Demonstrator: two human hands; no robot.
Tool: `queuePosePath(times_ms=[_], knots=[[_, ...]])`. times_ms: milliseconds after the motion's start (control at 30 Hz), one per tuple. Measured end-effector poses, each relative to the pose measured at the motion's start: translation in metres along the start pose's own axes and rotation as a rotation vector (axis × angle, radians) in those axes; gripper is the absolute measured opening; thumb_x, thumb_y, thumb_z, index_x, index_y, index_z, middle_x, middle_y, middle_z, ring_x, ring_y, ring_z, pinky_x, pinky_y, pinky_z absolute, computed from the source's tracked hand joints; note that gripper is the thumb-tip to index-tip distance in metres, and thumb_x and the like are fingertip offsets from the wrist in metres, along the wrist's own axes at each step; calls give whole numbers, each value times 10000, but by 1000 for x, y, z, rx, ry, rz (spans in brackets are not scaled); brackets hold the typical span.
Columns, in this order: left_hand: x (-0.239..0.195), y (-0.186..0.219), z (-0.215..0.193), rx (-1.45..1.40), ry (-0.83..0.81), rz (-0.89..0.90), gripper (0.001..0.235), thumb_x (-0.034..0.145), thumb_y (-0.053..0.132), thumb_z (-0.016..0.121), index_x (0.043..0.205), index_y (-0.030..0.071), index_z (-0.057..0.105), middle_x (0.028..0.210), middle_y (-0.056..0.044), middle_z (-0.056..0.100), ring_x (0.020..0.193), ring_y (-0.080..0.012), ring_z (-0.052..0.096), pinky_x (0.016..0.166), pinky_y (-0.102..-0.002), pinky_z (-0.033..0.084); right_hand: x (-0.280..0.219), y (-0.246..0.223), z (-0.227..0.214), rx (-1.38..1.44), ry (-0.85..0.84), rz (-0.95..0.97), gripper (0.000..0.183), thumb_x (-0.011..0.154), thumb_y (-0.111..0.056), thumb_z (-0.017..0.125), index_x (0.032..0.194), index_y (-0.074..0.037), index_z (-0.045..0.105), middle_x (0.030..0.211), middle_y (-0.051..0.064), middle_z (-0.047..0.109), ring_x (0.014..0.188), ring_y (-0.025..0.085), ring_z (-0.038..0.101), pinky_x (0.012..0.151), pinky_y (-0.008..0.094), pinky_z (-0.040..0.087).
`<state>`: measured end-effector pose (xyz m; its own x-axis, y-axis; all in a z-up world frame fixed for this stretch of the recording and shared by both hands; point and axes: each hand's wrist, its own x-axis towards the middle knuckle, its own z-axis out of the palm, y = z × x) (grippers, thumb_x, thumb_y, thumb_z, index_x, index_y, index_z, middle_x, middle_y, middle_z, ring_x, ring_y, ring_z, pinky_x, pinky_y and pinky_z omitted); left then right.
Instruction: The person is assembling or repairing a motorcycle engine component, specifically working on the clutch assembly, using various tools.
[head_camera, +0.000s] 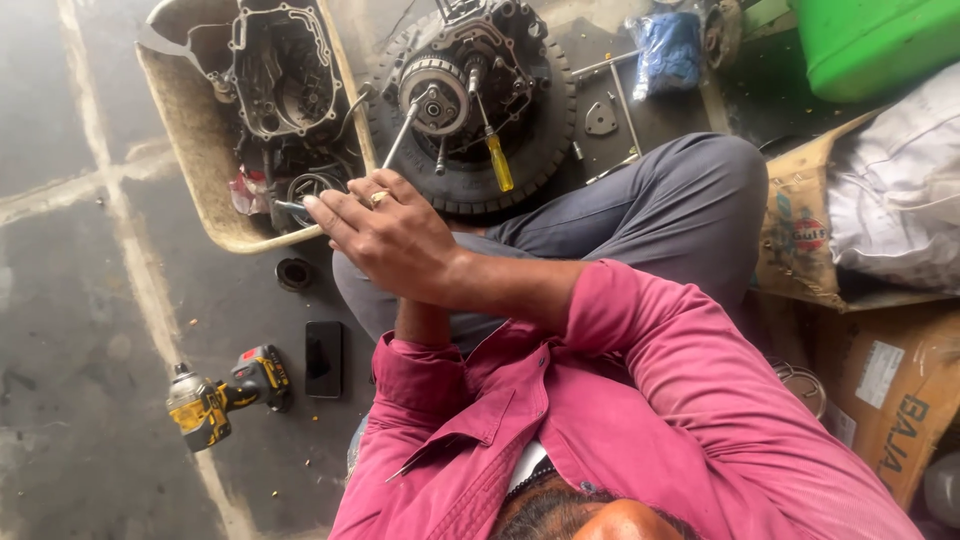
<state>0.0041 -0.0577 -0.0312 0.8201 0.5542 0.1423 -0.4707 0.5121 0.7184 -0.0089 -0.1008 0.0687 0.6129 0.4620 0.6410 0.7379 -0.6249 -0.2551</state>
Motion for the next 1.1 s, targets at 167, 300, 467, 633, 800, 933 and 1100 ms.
queuePosePath(times_ms=[167, 300, 467, 633, 800, 933, 1100], knots=[[4, 3, -12, 208, -62, 71, 269, 1112, 315, 501, 1146, 74, 614, 1157, -93, 706, 1020, -146, 658, 917, -280, 534, 2, 10, 13, -18, 27, -30, 397, 1019, -189, 596, 1408, -118, 642, 1265, 8, 681, 1140, 211, 621, 1100, 425, 434], [10, 3, -20, 370, -101, 136, 257, 1123, 296, 500, 1184, 77, 620, 1189, -79, 711, 1064, -143, 662, 960, -281, 534, 2, 21, 19, -72, 19, -115, 385, 1045, -187, 572, 1422, -155, 644, 1280, -9, 690, 1164, 200, 615, 1145, 434, 388], [15, -8, -23, 561, -145, 212, 248, 1137, 272, 497, 1231, 82, 627, 1228, -61, 718, 1119, -139, 667, 1013, -283, 534, 13, 33, 10, -116, -37, -213, 366, 1047, -176, 576, 1403, -173, 658, 1255, -19, 714, 1190, 180, 618, 1193, 429, 336], [20, -8, -32, 783, -195, 286, 248, 1151, 247, 495, 1279, 87, 635, 1267, -44, 724, 1174, -135, 673, 1067, -285, 534, -8, 5, 68, -621, -313, -207, 309, 1014, -142, 597, 1293, -66, 706, 1185, 72, 738, 1236, 288, 616, 1187, 452, 359], [1, -1, -54, 1013, -230, 355, 255, 1165, 223, 493, 1326, 91, 642, 1306, -26, 731, 1229, -131, 678, 1120, -287, 535, -15, 11, 36, -628, -136, -295, 348, 1058, -145, 564, 1367, 0, 635, 1348, 159, 654, 1332, 341, 513, 1194, 481, 350], [36, -27, -52, 805, -265, 331, 252, 1167, 204, 501, 1347, 90, 636, 1339, -46, 688, 1246, -162, 671, 1149, -303, 551, -16, 26, 31, -379, 59, -393, 451, 1127, -356, 513, 1495, -105, 585, 1512, 131, 548, 1506, 289, 345, 1279, 444, 249], [35, -17, -71, 904, -291, 312, 272, 1166, 227, 492, 1365, 88, 616, 1359, -48, 671, 1256, -173, 661, 1147, -320, 540, 12, 45, 23, 77, -245, -539, 561, 1060, -595, 455, 1222, -112, 691, 1483, 154, 576, 1517, 337, 327, 1270, 504, 252]])
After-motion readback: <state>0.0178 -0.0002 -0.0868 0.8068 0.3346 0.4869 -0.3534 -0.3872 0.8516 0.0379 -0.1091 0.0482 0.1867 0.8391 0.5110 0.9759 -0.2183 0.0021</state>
